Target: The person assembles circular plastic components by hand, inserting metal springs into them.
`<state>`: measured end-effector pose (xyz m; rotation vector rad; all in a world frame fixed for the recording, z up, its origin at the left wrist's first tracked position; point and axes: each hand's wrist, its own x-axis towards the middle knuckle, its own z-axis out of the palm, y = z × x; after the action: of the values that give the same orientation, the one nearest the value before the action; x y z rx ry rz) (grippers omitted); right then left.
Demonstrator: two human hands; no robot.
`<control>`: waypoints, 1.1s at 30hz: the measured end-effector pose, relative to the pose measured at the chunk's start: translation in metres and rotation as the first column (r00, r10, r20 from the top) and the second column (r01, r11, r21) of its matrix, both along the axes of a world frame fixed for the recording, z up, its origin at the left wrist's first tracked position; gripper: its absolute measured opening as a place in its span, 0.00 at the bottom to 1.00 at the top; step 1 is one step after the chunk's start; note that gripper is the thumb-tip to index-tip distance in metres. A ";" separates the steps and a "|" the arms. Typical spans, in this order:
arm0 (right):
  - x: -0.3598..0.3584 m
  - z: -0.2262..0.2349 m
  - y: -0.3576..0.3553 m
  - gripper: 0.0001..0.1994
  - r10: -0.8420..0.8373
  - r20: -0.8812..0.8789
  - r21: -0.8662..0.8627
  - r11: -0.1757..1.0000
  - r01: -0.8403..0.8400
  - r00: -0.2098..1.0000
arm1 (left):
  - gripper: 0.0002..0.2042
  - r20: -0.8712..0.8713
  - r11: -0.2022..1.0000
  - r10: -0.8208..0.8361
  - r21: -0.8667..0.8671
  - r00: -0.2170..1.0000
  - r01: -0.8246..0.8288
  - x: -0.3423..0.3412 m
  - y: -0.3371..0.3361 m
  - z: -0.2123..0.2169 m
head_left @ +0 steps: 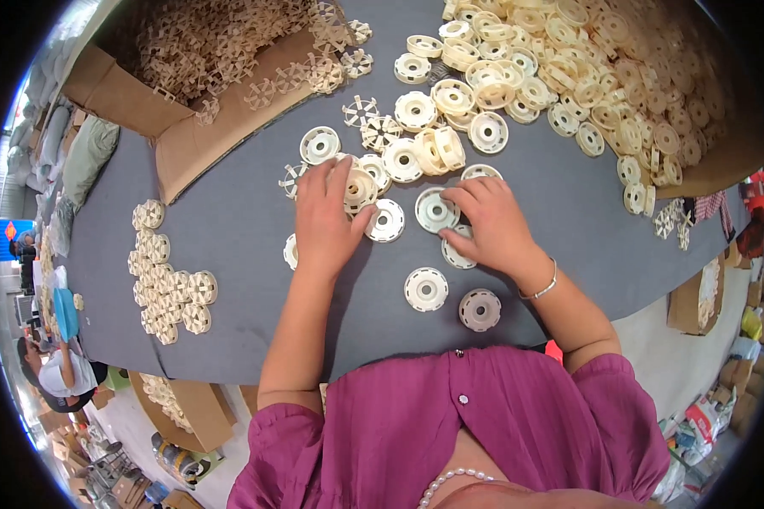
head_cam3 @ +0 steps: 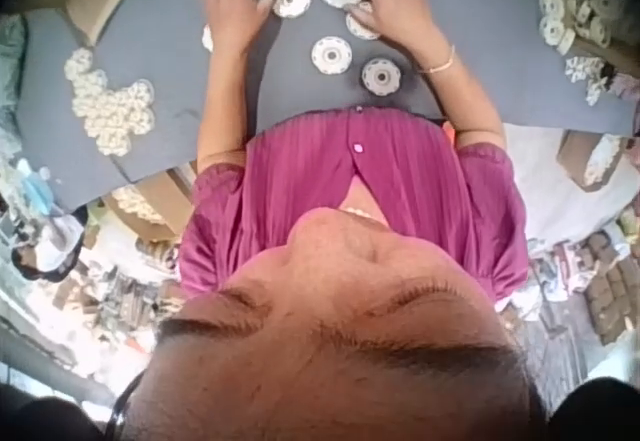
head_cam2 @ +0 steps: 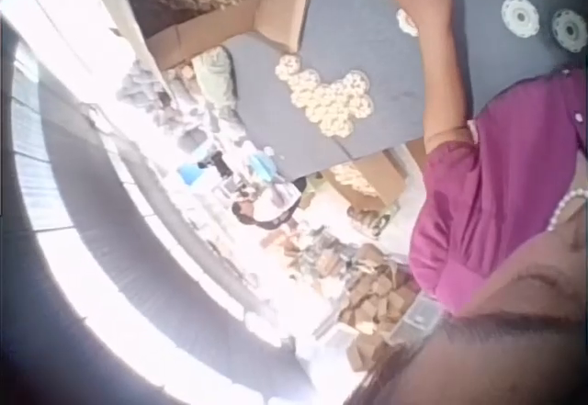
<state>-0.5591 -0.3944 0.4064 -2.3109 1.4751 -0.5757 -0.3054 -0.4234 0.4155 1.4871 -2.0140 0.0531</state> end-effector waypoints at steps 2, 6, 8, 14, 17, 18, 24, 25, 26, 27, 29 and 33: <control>0.006 0.011 -0.001 0.20 0.038 -0.144 -0.153 0.986 -0.060 0.989 | 0.23 -0.060 0.984 -0.139 0.103 0.988 0.145 0.008 -0.010 -0.011; 0.008 -0.009 -0.008 0.19 0.021 -0.081 -0.188 0.982 -0.036 0.997 | 0.17 -0.308 0.994 -0.075 0.051 0.948 0.095 0.021 0.019 -0.016; 0.012 0.002 -0.006 0.18 0.053 0.004 -0.058 0.997 -0.053 0.999 | 0.11 -0.139 0.967 -0.205 -0.184 0.969 0.178 0.031 0.053 -0.027; 0.015 -0.009 -0.018 0.13 0.197 0.079 0.125 0.970 -0.206 0.977 | 0.12 -0.114 0.889 -0.430 0.117 0.895 0.442 0.028 0.126 -0.031; 0.010 -0.007 -0.036 0.12 0.057 0.004 0.003 0.998 -0.057 0.998 | 0.14 -0.197 0.843 -0.464 0.201 0.864 0.498 0.027 0.120 -0.023; 0.007 -0.002 -0.042 0.13 -0.046 -0.009 -0.040 0.998 0.046 0.999 | 0.14 -0.258 0.837 -0.463 0.186 0.848 0.514 0.028 0.115 -0.023; -0.002 0.009 -0.083 0.33 0.071 0.031 -0.286 0.956 -0.059 0.997 | 0.25 -0.197 0.963 -0.226 0.100 0.954 0.249 -0.010 -0.003 0.001; -0.006 0.004 -0.085 0.32 0.066 0.110 -0.216 0.975 -0.041 0.992 | 0.30 -0.204 0.961 -0.235 0.098 0.950 0.259 -0.025 -0.019 0.001; -0.002 0.008 -0.086 0.32 0.069 0.192 -0.145 0.989 -0.042 0.979 | 0.30 -0.204 0.962 -0.234 0.092 0.951 0.256 -0.033 -0.031 -0.005; -0.002 0.017 -0.076 0.32 -0.122 0.344 0.125 0.989 0.084 0.931 | 0.34 -0.118 0.956 -0.256 0.117 0.959 0.270 -0.038 -0.041 -0.016; -0.017 -0.001 -0.062 0.33 -0.136 0.513 0.127 0.989 0.081 0.848 | 0.37 -0.049 0.942 -0.295 0.154 0.954 0.299 -0.045 -0.050 -0.024; -0.053 -0.022 -0.014 0.33 -0.221 0.723 0.105 0.972 0.212 0.655 | 0.35 -0.190 0.949 -0.289 0.074 0.938 0.307 -0.029 -0.025 0.001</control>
<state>-0.6117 -0.4082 0.3844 -1.5507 1.3074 -1.3659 -0.3343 -0.4488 0.4170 1.1825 -2.0975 -0.3027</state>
